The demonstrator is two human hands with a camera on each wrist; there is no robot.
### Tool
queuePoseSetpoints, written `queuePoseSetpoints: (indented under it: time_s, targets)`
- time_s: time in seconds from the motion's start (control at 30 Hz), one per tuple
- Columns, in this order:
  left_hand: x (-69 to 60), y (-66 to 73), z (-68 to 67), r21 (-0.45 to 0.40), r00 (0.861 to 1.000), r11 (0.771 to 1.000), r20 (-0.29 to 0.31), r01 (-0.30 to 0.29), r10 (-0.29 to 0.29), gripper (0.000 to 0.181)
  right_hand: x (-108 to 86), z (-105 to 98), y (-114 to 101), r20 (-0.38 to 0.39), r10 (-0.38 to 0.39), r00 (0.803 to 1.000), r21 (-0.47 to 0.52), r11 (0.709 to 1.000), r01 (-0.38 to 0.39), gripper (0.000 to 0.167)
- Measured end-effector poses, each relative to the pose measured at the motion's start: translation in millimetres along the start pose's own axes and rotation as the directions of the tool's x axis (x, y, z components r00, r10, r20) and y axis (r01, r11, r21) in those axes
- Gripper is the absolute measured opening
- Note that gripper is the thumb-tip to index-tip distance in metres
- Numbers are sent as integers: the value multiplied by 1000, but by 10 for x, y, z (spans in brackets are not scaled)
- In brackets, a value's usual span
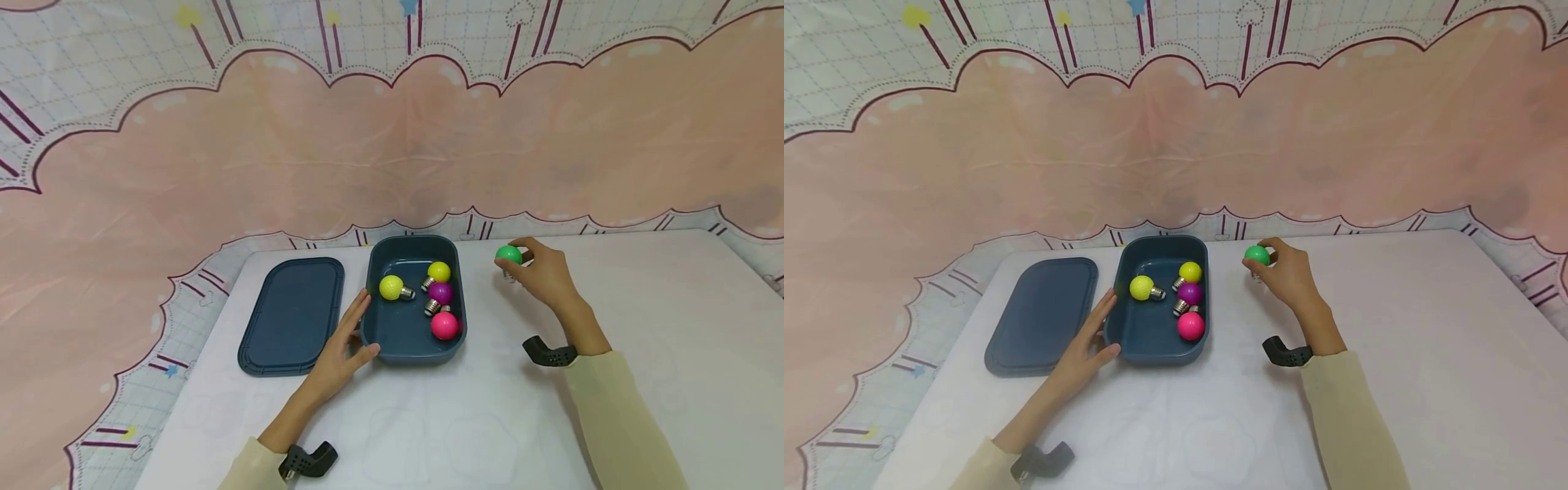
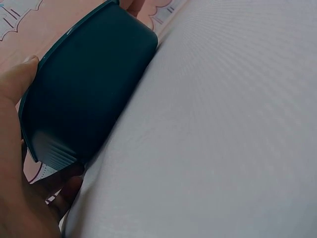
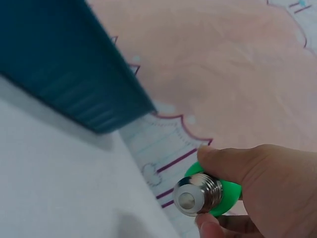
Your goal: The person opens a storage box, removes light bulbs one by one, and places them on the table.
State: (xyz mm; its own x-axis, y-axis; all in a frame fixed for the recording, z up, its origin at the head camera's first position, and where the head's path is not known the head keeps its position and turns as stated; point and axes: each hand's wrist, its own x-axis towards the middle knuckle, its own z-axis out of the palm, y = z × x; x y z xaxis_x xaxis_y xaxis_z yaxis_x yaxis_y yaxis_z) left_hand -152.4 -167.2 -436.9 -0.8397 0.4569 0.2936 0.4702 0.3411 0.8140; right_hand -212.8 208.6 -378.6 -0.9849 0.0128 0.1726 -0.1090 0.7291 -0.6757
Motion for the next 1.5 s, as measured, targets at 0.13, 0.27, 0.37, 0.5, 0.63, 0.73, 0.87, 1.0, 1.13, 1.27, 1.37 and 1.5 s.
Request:
queuePoseSetpoints:
  time_s: [0.13,0.27,0.37,0.5,0.63,0.73,0.87,1.0,1.13,1.27,1.37,1.5]
  targets:
    - [7,-2,3,-4,1000,1000,4,-4,4,74,16,53,105,-10,2,1000,1,1000,-2,53]
    - [4,-6,1,-2,1000,1000,3,-18,18,74,38,122,203,-25,-9,1000,-1,1000,9,52]
    - [-2,9,0,7,1000,1000,1,-13,13,75,59,175,262,-26,-7,1000,-5,1000,7,51]
    - [4,119,-6,3,1000,1000,-5,-7,7,76,79,221,308,-27,0,1000,-7,1000,-1,52]
    - [11,301,-29,-22,1000,1000,-3,-12,12,75,76,242,325,-22,18,1000,-2,1000,-18,52]
    - [12,355,-38,-26,1000,1000,-4,-13,13,75,82,257,338,-11,33,999,-3,999,-33,53]
    - [4,231,-18,-9,1000,1000,-11,-4,4,74,86,279,357,-5,47,999,-10,999,-47,54]
    - [-6,49,3,6,1000,1000,-8,-2,2,74,84,284,356,5,56,998,-10,998,-56,55]
    - [-7,-25,5,-8,1000,1000,-5,-21,21,74,80,277,348,14,39,999,-14,999,-39,53]
    - [-4,-12,3,2,1000,1000,-3,-14,14,75,77,269,351,22,11,1000,-28,1000,-10,52]
    - [-4,54,0,12,1000,1000,-7,-14,14,75,73,264,351,27,-1,1000,-33,999,2,53]
    - [-3,237,-21,-7,1000,1000,-11,-23,23,75,69,261,355,31,-7,1000,-33,999,8,53]
